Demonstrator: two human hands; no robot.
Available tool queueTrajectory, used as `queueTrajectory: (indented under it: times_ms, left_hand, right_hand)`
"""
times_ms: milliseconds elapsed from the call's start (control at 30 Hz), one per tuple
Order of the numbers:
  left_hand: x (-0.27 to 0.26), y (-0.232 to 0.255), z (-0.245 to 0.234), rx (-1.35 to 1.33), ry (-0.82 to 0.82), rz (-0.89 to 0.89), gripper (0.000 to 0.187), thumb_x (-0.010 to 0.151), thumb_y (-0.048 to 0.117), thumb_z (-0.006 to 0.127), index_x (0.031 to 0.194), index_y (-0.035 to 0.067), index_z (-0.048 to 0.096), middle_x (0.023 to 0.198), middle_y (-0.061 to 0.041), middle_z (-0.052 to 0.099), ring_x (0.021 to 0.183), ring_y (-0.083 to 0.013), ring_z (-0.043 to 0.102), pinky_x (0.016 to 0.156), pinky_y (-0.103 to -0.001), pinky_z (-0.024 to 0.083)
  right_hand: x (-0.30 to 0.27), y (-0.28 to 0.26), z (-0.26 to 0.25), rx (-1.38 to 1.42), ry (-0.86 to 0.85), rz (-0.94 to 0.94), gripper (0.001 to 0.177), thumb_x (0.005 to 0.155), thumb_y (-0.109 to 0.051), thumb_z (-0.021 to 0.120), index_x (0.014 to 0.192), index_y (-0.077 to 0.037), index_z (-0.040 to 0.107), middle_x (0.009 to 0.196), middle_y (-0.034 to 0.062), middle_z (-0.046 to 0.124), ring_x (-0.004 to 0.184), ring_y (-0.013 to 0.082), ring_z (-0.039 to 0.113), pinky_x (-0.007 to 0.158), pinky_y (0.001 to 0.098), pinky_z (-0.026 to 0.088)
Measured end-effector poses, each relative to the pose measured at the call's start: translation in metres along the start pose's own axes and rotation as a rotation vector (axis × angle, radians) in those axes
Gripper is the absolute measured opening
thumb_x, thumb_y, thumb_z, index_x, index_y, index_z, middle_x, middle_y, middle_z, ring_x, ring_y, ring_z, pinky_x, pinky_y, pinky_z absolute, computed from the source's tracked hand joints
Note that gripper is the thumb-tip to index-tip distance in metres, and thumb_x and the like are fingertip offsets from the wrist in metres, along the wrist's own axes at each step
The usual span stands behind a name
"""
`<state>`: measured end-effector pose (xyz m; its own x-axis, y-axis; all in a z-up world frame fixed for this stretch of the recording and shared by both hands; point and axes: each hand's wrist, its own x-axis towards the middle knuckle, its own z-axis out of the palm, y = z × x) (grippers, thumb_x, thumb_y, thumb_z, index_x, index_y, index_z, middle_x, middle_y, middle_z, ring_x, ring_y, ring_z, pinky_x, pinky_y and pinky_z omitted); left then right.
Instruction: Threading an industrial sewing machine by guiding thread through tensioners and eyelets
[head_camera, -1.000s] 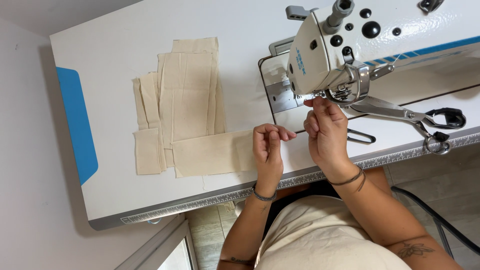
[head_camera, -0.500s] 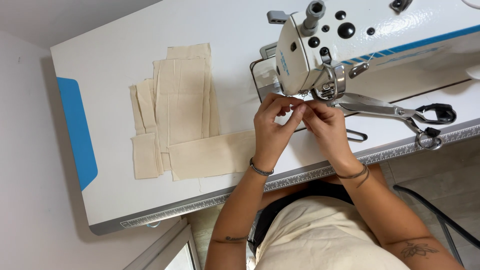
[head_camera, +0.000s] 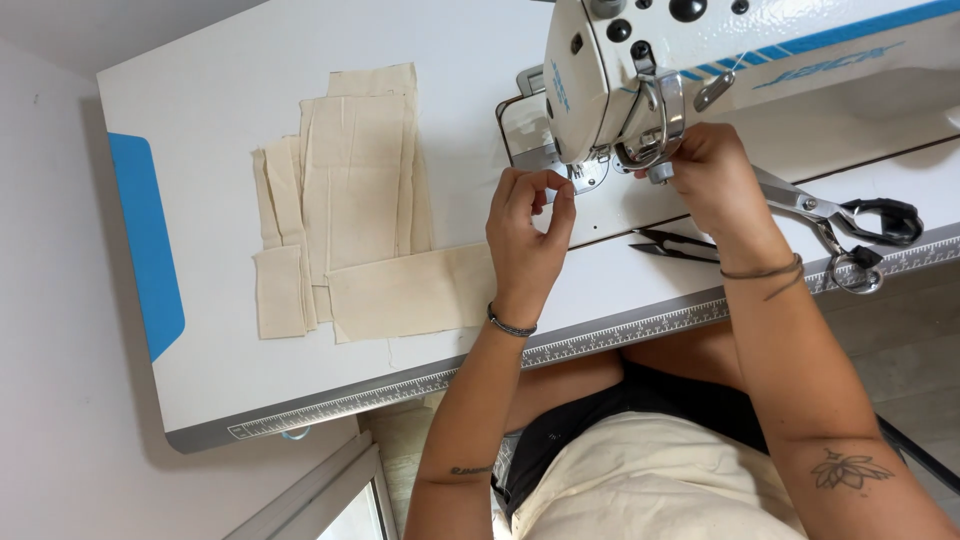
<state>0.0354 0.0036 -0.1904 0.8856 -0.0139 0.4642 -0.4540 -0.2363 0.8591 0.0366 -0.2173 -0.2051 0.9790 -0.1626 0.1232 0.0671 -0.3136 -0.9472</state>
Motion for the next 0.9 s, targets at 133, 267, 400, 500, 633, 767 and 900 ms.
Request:
queueTrajectory:
  times_ms: [133,267,400,500,633,767,900]
  left_hand:
    - [-0.002,-0.005,0.001,0.054,0.023,0.005,0.007,0.097,0.019,0.064,0.094,0.013,0.064,0.082,0.001,0.047,0.071,-0.0140,0.052,0.069,-0.032,0.054]
    - [-0.005,-0.011,0.004,0.078,0.012,0.026,0.007,0.097,0.021,0.064,0.095,0.015,0.063,0.083,0.003,0.047,0.072,-0.0133,0.053,0.071,-0.033,0.055]
    - [-0.008,-0.010,0.005,0.068,-0.002,0.015,0.008,0.096,0.023,0.063,0.094,0.016,0.062,0.084,0.003,0.048,0.073,-0.0132,0.053,0.071,-0.032,0.055]
    - [-0.007,-0.013,0.009,0.065,-0.005,0.026,0.008,0.097,0.024,0.063,0.094,0.016,0.062,0.083,0.003,0.047,0.072,-0.0136,0.053,0.070,-0.032,0.056]
    - [-0.005,-0.014,0.015,0.124,-0.001,0.055,0.008,0.097,0.025,0.063,0.094,0.017,0.062,0.081,0.004,0.045,0.070,-0.0133,0.052,0.069,-0.031,0.054]
    - [-0.003,-0.011,0.022,0.178,0.023,0.052,0.008,0.096,0.022,0.063,0.092,0.015,0.061,0.080,0.002,0.044,0.069,-0.0145,0.052,0.068,-0.032,0.053]
    - [0.001,-0.002,0.021,0.192,0.055,0.026,0.009,0.095,0.019,0.064,0.091,0.013,0.060,0.079,0.002,0.044,0.068,-0.0153,0.054,0.065,-0.033,0.052]
  right_hand:
    - [0.000,-0.015,-0.002,-0.061,0.012,0.137,0.044,0.103,-0.008,0.062,0.060,-0.005,0.054,0.054,-0.0021,0.038,0.068,0.0051,0.043,0.047,0.0156,0.022]
    - [0.002,-0.003,0.000,-0.212,0.066,0.029,0.037,0.101,-0.005,0.064,0.065,-0.002,0.056,0.057,0.0002,0.042,0.069,0.0085,0.046,0.050,0.0189,0.028]
    - [0.002,0.014,0.004,-0.324,0.097,-0.047,0.031,0.099,-0.003,0.066,0.069,-0.001,0.057,0.059,0.0019,0.045,0.069,0.0110,0.049,0.052,0.0214,0.033]
    - [0.007,0.024,0.007,-0.436,0.133,-0.129,0.026,0.098,-0.001,0.067,0.073,0.001,0.058,0.062,0.0037,0.048,0.069,0.0137,0.051,0.055,0.0241,0.037]
    - [0.009,0.034,0.014,-0.599,0.171,-0.248,0.019,0.095,0.003,0.069,0.079,0.004,0.060,0.066,0.0066,0.052,0.069,0.0177,0.055,0.058,0.0283,0.044]
    - [-0.013,-0.018,0.014,-0.792,0.099,-0.381,0.013,0.097,0.004,0.073,0.086,0.003,0.067,0.068,0.0139,0.054,0.068,0.0341,0.060,0.061,0.0392,0.051]
    - [-0.044,-0.036,0.021,-1.052,0.078,-0.447,0.006,0.095,-0.001,0.078,0.090,-0.004,0.076,0.070,0.0104,0.059,0.069,0.0253,0.065,0.064,0.0310,0.056]
